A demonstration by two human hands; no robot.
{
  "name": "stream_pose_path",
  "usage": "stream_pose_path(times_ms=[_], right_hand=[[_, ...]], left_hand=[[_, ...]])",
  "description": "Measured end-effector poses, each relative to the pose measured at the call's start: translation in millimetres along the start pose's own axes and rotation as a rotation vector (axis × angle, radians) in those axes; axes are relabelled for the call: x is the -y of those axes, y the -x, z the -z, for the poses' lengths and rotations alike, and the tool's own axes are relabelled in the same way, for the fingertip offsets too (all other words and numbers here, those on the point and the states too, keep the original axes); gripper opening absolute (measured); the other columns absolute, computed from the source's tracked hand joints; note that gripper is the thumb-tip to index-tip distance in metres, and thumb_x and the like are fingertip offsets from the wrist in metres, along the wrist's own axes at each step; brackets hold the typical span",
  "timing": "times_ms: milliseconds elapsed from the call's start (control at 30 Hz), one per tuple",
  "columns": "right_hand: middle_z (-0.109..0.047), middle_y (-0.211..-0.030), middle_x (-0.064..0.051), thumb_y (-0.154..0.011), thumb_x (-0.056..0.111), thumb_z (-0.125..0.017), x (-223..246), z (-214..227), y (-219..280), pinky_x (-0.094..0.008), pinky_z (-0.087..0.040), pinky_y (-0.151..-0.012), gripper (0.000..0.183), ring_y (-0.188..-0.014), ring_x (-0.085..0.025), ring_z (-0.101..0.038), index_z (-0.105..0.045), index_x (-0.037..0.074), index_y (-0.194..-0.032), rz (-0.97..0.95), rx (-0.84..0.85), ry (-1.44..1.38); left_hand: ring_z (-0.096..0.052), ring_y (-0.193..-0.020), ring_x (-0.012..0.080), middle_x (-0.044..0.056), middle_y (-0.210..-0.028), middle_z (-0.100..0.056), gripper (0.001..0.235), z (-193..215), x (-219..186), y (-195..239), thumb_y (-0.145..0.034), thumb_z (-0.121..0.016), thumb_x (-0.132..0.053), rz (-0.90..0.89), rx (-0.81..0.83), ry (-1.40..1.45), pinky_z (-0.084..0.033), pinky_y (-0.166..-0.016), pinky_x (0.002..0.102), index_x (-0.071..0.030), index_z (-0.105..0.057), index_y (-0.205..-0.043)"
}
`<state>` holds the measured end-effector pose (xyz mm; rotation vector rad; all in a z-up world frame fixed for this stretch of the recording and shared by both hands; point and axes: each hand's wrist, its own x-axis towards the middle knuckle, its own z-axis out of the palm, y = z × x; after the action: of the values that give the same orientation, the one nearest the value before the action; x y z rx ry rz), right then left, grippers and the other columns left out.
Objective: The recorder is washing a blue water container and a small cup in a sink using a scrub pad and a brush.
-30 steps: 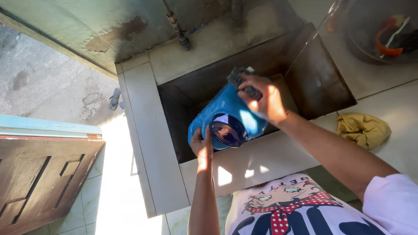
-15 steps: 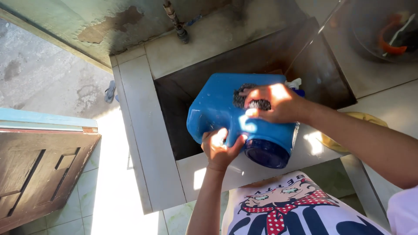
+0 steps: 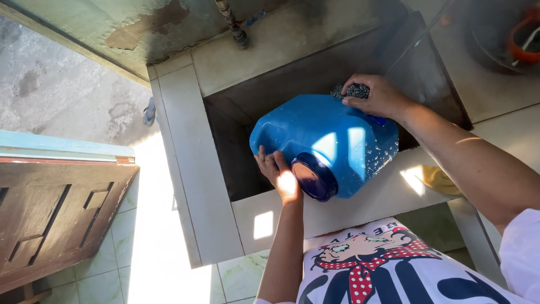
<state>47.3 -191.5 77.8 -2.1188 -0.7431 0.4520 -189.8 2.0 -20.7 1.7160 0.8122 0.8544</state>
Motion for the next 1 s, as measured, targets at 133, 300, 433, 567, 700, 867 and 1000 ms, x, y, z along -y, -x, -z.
stream_pose_path(times_ms=[133,300,433,567,700,867,1000], right_hand=[[-0.076,-0.106,-0.007,-0.086,0.028,-0.082,-1,5,3,-0.035,-0.055,-0.091,0.03,-0.101,-0.02,-0.072,-0.073,0.013,-0.11,0.054,-0.028,0.043],[-0.076,-0.116,-0.006,-0.084,0.024,-0.082,8,6,11,-0.041,-0.052,-0.106,0.026,-0.116,-0.022,-0.07,-0.074,0.015,-0.107,0.162,0.067,-0.009],[-0.073,-0.126,-0.009,-0.083,0.025,-0.083,78,3,18,-0.044,-0.046,-0.112,0.031,-0.13,-0.027,-0.064,-0.073,0.015,-0.11,0.352,0.127,-0.043],[-0.059,-0.143,-0.019,-0.09,0.029,-0.081,78,6,-29,-0.046,-0.042,-0.11,0.044,-0.137,-0.036,-0.053,-0.067,0.012,-0.128,0.417,-0.033,0.011],[-0.063,-0.144,-0.015,-0.094,0.03,-0.076,91,-2,-38,-0.044,-0.049,-0.11,0.044,-0.135,-0.031,-0.059,-0.067,0.015,-0.135,0.347,-0.238,0.1],[-0.065,-0.141,-0.014,-0.087,0.019,-0.075,130,-16,44,-0.044,-0.05,-0.112,0.042,-0.135,-0.03,-0.059,-0.071,0.014,-0.129,0.671,0.038,0.081],[-0.065,-0.141,-0.016,-0.088,0.015,-0.076,113,4,26,-0.044,-0.049,-0.115,0.04,-0.135,-0.032,-0.06,-0.07,0.011,-0.127,0.83,-0.005,0.055]], left_hand=[[-0.042,-0.139,0.0325,0.014,-0.151,-0.047,0.027,-2,-22,-16,-0.103,-0.061,-0.037,0.356,-0.091,0.329,-0.035,-0.116,0.052,-0.013,-0.057,-0.114],[-0.067,-0.099,0.0317,0.015,-0.107,-0.069,0.032,19,-56,-52,-0.094,-0.064,-0.041,1.251,0.07,0.773,-0.057,-0.089,0.05,-0.012,-0.059,-0.106],[-0.066,-0.081,0.0269,0.009,-0.087,-0.064,0.031,7,-50,-54,-0.093,-0.067,-0.042,1.241,0.106,0.758,-0.057,-0.076,0.047,-0.014,-0.055,-0.097],[-0.061,-0.072,0.0173,0.003,-0.081,-0.058,0.018,2,-31,-48,-0.093,-0.077,-0.017,0.876,0.351,0.812,-0.055,-0.066,0.037,-0.01,-0.062,-0.099],[-0.062,-0.071,0.0131,0.003,-0.08,-0.062,0.016,11,-49,-70,-0.092,-0.076,-0.011,0.722,0.569,0.66,-0.051,-0.06,0.029,-0.008,-0.067,-0.105],[-0.064,-0.067,0.0145,0.003,-0.081,-0.069,0.021,6,-42,-106,-0.09,-0.075,-0.016,0.715,0.564,0.481,-0.055,-0.059,0.03,-0.005,-0.068,-0.106],[-0.065,-0.068,0.0129,0.003,-0.083,-0.069,0.029,2,-63,-117,-0.086,-0.079,-0.016,0.559,0.631,0.453,-0.055,-0.06,0.03,-0.006,-0.064,-0.108]])
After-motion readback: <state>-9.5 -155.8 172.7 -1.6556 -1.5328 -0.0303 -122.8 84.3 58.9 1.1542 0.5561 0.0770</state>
